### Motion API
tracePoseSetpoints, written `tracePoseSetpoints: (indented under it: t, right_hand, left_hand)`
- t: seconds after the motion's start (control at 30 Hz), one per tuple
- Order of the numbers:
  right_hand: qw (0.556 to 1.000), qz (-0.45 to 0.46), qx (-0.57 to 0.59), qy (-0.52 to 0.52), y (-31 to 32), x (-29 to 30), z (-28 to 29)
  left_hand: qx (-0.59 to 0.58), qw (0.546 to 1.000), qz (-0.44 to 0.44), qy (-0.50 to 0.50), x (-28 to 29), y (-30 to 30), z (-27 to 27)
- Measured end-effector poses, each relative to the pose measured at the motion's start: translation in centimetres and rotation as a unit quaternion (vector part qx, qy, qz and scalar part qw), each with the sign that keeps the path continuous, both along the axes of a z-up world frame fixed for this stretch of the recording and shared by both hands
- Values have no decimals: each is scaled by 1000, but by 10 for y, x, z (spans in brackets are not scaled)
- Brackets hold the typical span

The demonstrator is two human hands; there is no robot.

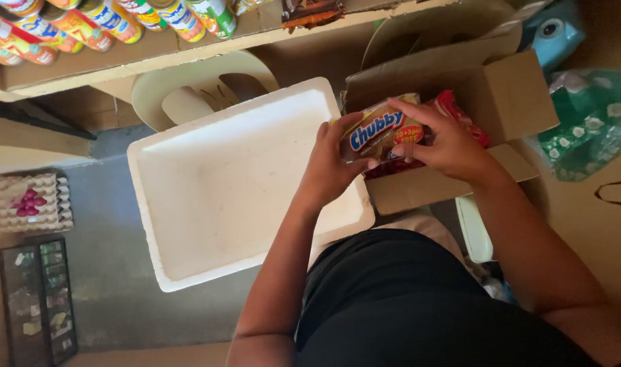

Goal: Organizing and stocking various snack food packets from a container onto storage shelves in a store environment.

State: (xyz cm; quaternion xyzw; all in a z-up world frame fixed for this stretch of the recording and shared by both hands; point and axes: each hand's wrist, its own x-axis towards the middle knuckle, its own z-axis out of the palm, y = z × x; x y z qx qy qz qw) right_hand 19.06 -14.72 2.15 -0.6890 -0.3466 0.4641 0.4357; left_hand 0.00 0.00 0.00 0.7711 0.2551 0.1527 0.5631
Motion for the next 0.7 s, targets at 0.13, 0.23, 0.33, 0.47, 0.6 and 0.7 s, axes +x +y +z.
tracePoseSetpoints:
  t: [0.13,0.23,0.33,0.47,0.6,0.7]
  right_hand:
    - [991,17,76,-110,-2,3,3]
    - [992,-5,33,-121,-6,5,-1]
    - [987,3,55,-149,-11,14,-13]
    - [991,-11,60,-118,-17,29,-19]
    - [990,-45,131,-1,-16,58,-36]
    - [988,-71,122,69,-5,67,-18]
  left_hand:
    - [12,1000,5,-14,5,-4,-6]
    - [-33,999,33,22,11,-10,-8]
    - [-2,999,38,13,16,-9,-6]
    - [-31,997,8,66,27,-9,5]
    - [-54,998,9,20,45,-4,14]
    - [-68,997,19,12,59,9,15]
